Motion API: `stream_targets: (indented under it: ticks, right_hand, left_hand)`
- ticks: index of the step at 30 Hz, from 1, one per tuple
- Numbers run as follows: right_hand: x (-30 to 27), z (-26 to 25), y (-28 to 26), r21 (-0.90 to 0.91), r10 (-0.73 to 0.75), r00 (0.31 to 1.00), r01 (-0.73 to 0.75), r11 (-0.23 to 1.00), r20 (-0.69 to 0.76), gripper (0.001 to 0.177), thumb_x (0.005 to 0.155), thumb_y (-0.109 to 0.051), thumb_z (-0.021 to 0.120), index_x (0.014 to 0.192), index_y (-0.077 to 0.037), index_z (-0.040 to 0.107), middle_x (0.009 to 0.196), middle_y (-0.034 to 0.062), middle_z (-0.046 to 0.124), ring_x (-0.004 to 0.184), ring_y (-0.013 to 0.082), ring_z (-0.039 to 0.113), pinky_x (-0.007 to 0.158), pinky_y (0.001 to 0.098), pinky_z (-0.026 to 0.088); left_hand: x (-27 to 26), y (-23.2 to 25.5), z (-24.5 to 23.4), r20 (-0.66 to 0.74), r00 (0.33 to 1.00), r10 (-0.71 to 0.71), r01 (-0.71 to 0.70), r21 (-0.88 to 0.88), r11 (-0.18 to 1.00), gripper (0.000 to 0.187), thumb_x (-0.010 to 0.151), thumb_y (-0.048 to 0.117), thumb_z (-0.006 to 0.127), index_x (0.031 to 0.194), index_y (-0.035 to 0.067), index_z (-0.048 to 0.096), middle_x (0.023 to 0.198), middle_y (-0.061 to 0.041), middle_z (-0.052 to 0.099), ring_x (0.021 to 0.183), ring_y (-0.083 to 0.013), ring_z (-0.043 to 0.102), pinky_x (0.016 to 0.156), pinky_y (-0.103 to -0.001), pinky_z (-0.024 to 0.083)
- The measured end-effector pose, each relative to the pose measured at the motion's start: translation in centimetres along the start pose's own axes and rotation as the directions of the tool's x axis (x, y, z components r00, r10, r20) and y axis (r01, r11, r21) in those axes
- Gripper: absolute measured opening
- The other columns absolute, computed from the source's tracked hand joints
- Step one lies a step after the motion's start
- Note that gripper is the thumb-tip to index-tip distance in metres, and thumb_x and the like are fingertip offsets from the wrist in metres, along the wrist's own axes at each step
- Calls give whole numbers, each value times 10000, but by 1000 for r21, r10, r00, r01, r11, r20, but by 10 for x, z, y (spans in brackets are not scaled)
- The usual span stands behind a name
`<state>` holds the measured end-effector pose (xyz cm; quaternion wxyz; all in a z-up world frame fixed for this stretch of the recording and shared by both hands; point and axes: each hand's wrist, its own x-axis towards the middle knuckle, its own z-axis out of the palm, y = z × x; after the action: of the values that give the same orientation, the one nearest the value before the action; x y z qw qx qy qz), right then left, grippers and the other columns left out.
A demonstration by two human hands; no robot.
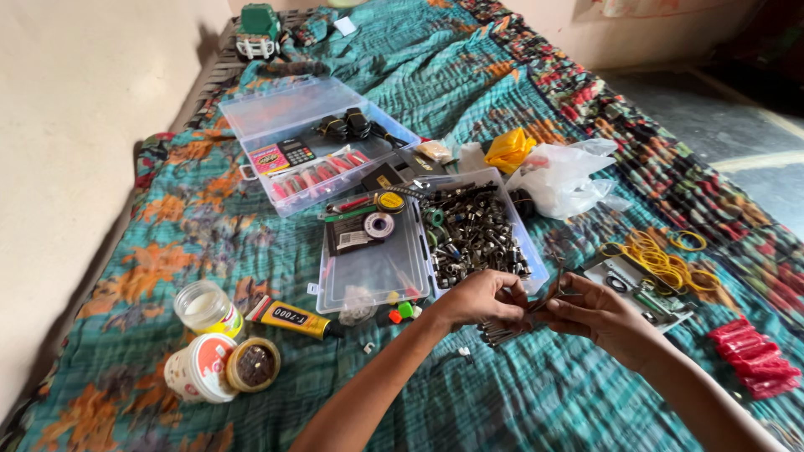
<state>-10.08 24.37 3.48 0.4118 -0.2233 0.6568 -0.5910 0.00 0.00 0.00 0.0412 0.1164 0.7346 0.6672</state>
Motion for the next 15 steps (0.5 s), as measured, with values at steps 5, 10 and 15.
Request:
stream_targets:
  ticks: [5, 10, 15]
  right_hand:
    - [-1, 0, -6, -275, -23, 996, -1, 961, -83, 311, 831, -199, 770, 1058, 13, 767, 931, 130, 835, 820, 220, 785, 752, 380, 649]
    - [-34, 23, -45, -891, -43, 984, -135, 434, -170, 229, 796, -359, 873, 967, -210, 850, 838, -16, 839, 749, 109, 814, 737, 282, 642]
    - [-36, 57, -37, -933, -279, 959, 59, 355, -45, 214, 748, -335, 874, 919, -211, 838, 834, -27, 802, 726, 141, 777, 670, 317, 612]
  left_hand:
    - [-16, 31, -7, 17, 979, -203, 194, 229, 954, 246, 852, 82, 808, 1056, -12, 706, 896, -89, 786, 771, -138, 748, 656, -269, 597]
    - [-33, 56, -32, -165, 945, -284, 328, 445, 833, 194, 829, 131, 774, 1012, 68, 769, 913, -48, 822, 772, -119, 816, 695, -232, 655]
    - [-39, 59, -35, -273, 961, -55, 215, 603, 768, 181, 761, 171, 809, 933, 116, 803, 865, -39, 820, 801, -116, 793, 764, -270, 596]
